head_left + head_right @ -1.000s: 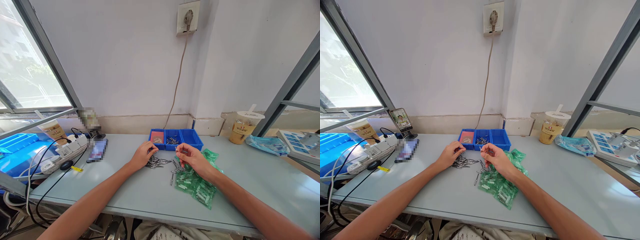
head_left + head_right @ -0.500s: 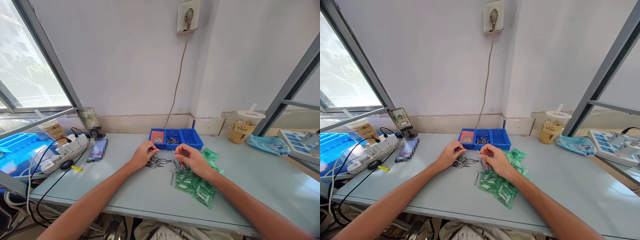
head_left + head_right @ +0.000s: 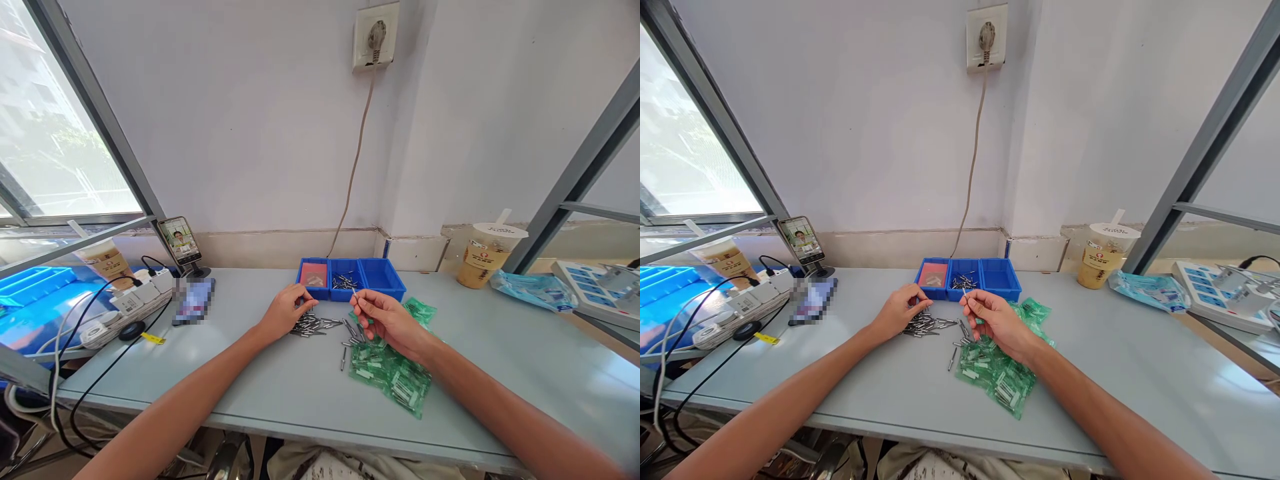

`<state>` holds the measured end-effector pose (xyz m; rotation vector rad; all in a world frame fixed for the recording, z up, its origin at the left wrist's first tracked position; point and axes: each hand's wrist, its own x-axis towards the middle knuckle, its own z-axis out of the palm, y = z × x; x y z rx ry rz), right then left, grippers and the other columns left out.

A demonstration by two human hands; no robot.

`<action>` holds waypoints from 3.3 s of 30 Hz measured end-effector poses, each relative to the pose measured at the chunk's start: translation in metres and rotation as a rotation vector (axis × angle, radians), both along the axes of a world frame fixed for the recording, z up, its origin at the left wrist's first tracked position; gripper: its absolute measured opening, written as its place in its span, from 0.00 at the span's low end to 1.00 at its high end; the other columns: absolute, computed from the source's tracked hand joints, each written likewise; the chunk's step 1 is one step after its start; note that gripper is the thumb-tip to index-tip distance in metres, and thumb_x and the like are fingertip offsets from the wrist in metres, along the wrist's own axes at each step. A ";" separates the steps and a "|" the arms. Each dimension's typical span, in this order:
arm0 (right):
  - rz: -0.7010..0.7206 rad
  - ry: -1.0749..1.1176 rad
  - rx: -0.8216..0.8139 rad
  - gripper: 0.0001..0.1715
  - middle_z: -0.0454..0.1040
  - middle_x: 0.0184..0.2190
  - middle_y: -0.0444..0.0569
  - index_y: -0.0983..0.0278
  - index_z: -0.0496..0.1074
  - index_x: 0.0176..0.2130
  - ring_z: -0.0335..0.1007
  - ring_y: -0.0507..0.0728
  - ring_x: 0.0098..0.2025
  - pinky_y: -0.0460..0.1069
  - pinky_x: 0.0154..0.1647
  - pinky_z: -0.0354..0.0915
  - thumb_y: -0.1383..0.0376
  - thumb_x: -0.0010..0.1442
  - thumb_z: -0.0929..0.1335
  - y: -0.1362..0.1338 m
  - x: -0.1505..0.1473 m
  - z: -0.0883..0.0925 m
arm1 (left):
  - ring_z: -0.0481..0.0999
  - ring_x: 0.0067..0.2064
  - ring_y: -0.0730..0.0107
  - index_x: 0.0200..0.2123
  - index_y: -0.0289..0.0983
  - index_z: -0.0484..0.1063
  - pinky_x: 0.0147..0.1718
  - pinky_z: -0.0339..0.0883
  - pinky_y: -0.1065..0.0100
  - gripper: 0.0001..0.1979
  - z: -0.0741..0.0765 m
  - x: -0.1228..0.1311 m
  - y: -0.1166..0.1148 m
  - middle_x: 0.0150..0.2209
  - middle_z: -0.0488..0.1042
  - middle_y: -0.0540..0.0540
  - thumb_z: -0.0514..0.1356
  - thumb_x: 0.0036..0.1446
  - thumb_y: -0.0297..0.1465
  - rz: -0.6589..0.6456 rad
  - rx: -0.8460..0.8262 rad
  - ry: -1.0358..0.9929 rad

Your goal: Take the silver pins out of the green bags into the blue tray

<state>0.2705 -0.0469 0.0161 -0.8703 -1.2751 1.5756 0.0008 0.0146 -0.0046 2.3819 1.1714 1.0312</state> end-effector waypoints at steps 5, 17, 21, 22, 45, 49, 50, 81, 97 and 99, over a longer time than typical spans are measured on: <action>-0.025 -0.021 0.038 0.23 0.69 0.36 0.45 0.60 0.74 0.42 0.65 0.52 0.31 0.47 0.26 0.68 0.48 0.57 0.77 -0.001 -0.002 0.000 | 0.70 0.37 0.64 0.34 0.38 0.74 0.39 0.65 0.64 0.14 -0.002 -0.001 0.002 0.34 0.76 0.47 0.61 0.68 0.41 -0.003 -0.012 0.002; -0.155 -0.183 0.215 0.25 0.64 0.29 0.41 0.59 0.69 0.36 0.59 0.52 0.28 0.48 0.24 0.67 0.46 0.53 0.78 -0.002 -0.009 0.002 | 0.71 0.37 0.64 0.35 0.39 0.76 0.39 0.66 0.63 0.15 -0.004 -0.002 0.003 0.34 0.77 0.47 0.60 0.69 0.43 0.004 -0.033 0.017; -0.193 -0.239 0.242 0.24 0.65 0.28 0.42 0.59 0.69 0.35 0.60 0.53 0.29 0.48 0.23 0.67 0.47 0.53 0.78 0.001 -0.009 0.000 | 0.71 0.36 0.64 0.35 0.39 0.77 0.39 0.66 0.63 0.14 -0.002 -0.001 0.002 0.34 0.77 0.48 0.60 0.69 0.41 0.003 -0.034 0.021; -0.195 -0.245 0.244 0.24 0.65 0.28 0.42 0.59 0.69 0.35 0.61 0.53 0.29 0.48 0.23 0.67 0.47 0.53 0.78 0.001 -0.009 -0.001 | 0.71 0.36 0.64 0.34 0.39 0.77 0.38 0.66 0.64 0.13 -0.002 -0.001 0.002 0.34 0.77 0.48 0.61 0.69 0.41 0.002 -0.035 0.022; 0.045 0.005 -0.025 0.21 0.68 0.33 0.44 0.62 0.76 0.41 0.60 0.50 0.30 0.45 0.26 0.67 0.48 0.61 0.76 0.000 -0.001 -0.002 | 0.72 0.37 0.66 0.34 0.38 0.76 0.38 0.64 0.67 0.12 -0.003 -0.001 0.003 0.35 0.78 0.49 0.62 0.68 0.38 -0.011 -0.056 0.011; -0.016 -0.009 0.020 0.21 0.69 0.35 0.44 0.61 0.75 0.41 0.63 0.51 0.31 0.46 0.26 0.68 0.48 0.60 0.76 -0.001 -0.003 -0.001 | 0.71 0.34 0.67 0.34 0.38 0.77 0.36 0.63 0.67 0.12 -0.003 -0.001 0.003 0.34 0.78 0.50 0.62 0.68 0.38 -0.010 -0.069 0.004; -0.040 -0.026 0.038 0.22 0.69 0.35 0.44 0.61 0.74 0.41 0.64 0.51 0.31 0.46 0.26 0.69 0.48 0.60 0.76 -0.001 -0.004 -0.001 | 0.71 0.34 0.67 0.34 0.38 0.77 0.36 0.63 0.67 0.12 -0.003 -0.001 0.003 0.35 0.78 0.50 0.62 0.68 0.38 -0.009 -0.072 0.005; -0.178 -0.094 0.084 0.22 0.70 0.33 0.43 0.60 0.74 0.39 0.62 0.50 0.27 0.45 0.24 0.68 0.48 0.57 0.77 0.005 -0.002 -0.007 | 0.72 0.35 0.66 0.35 0.38 0.77 0.37 0.64 0.67 0.11 -0.005 -0.002 0.004 0.35 0.79 0.49 0.62 0.68 0.38 -0.025 -0.077 0.000; -0.097 -0.009 0.037 0.25 0.71 0.39 0.45 0.60 0.72 0.41 0.66 0.51 0.31 0.46 0.25 0.69 0.47 0.56 0.78 0.003 -0.001 -0.007 | 0.72 0.34 0.67 0.35 0.38 0.77 0.36 0.64 0.67 0.14 -0.007 -0.001 0.005 0.34 0.79 0.48 0.62 0.68 0.41 -0.030 -0.075 0.010; -0.118 -0.038 0.061 0.26 0.69 0.37 0.44 0.60 0.71 0.41 0.66 0.51 0.31 0.46 0.25 0.70 0.47 0.55 0.78 0.002 -0.003 -0.006 | 0.72 0.34 0.67 0.35 0.38 0.78 0.36 0.64 0.67 0.13 -0.007 -0.001 0.005 0.34 0.79 0.49 0.62 0.68 0.41 -0.031 -0.072 0.007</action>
